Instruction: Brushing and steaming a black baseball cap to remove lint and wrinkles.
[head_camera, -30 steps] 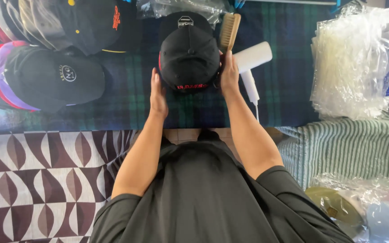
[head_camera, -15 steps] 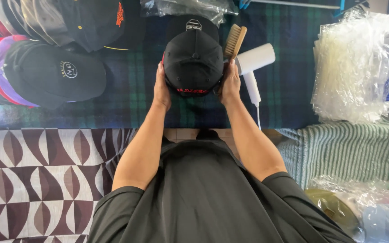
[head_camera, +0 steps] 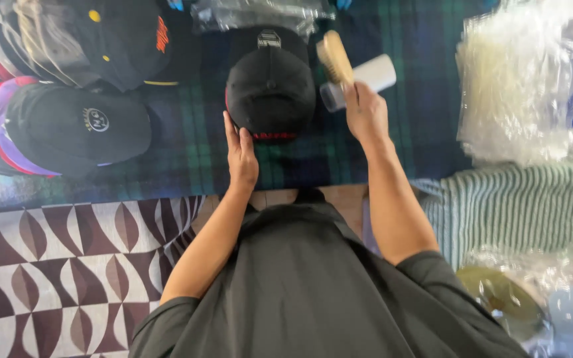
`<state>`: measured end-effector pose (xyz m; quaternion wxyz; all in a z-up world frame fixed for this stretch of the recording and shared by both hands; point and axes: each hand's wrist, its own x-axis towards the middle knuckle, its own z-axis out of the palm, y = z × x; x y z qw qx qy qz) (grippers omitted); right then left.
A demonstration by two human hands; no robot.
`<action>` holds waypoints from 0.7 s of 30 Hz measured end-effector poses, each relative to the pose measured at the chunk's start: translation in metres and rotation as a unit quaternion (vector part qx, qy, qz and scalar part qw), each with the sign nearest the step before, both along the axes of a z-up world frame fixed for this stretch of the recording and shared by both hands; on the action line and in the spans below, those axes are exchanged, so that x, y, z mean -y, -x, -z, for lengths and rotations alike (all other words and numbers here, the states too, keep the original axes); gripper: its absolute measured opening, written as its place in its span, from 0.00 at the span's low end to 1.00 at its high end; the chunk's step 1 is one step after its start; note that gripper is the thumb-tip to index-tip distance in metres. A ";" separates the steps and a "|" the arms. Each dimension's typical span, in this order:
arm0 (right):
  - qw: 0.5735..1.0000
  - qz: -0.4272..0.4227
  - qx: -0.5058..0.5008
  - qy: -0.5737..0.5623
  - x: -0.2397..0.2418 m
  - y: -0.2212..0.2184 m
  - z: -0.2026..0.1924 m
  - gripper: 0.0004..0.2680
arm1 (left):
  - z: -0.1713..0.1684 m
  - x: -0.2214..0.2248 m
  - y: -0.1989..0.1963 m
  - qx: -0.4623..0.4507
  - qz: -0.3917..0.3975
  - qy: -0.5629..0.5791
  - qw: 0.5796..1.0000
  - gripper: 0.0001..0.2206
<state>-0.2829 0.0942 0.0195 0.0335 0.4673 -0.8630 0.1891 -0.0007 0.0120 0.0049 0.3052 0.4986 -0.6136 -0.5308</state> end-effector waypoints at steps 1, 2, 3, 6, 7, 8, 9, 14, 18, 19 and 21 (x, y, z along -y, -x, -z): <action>0.997 -0.038 0.032 0.062 -0.002 -0.015 -0.017 0.13 | 0.005 -0.006 -0.004 0.005 0.003 0.009 1.000 0.28; 0.985 -0.082 0.054 0.139 0.015 -0.019 -0.037 0.12 | 0.011 0.007 0.003 0.002 0.001 0.033 0.999 0.28; 0.984 -0.081 0.047 0.148 0.029 -0.022 -0.039 0.12 | 0.014 0.012 0.013 -0.004 0.004 0.042 0.999 0.28; 0.976 -0.085 0.164 0.113 0.018 -0.030 -0.006 0.14 | 0.026 -0.016 0.011 -0.031 -0.027 0.027 0.999 0.28; 0.976 -0.053 0.204 0.054 0.008 -0.014 0.027 0.15 | 0.030 -0.023 0.011 -0.047 -0.025 0.027 0.998 0.29; 0.971 -0.028 0.239 0.008 0.017 0.009 0.058 0.17 | 0.033 -0.012 0.016 -0.067 -0.027 0.042 0.997 0.29; 0.970 -0.031 0.239 0.016 0.025 -0.001 0.034 0.17 | 0.027 -0.005 0.011 -0.067 -0.027 0.051 0.996 0.29; 0.822 0.213 0.517 0.111 0.013 -0.056 0.012 0.16 | 0.032 -0.015 0.013 -0.085 -0.007 0.018 0.996 0.27; 0.847 0.113 0.508 0.112 -0.030 -0.086 0.042 0.13 | 0.030 -0.002 0.002 -0.112 0.014 -0.011 0.994 0.29; 0.833 0.164 0.518 0.104 -0.030 -0.088 0.041 0.14 | 0.031 0.003 0.002 -0.109 0.014 -0.010 0.994 0.29; 0.813 0.225 0.531 0.076 -0.048 -0.104 0.040 0.17 | 0.038 -0.010 -0.003 -0.095 0.010 -0.030 0.995 0.29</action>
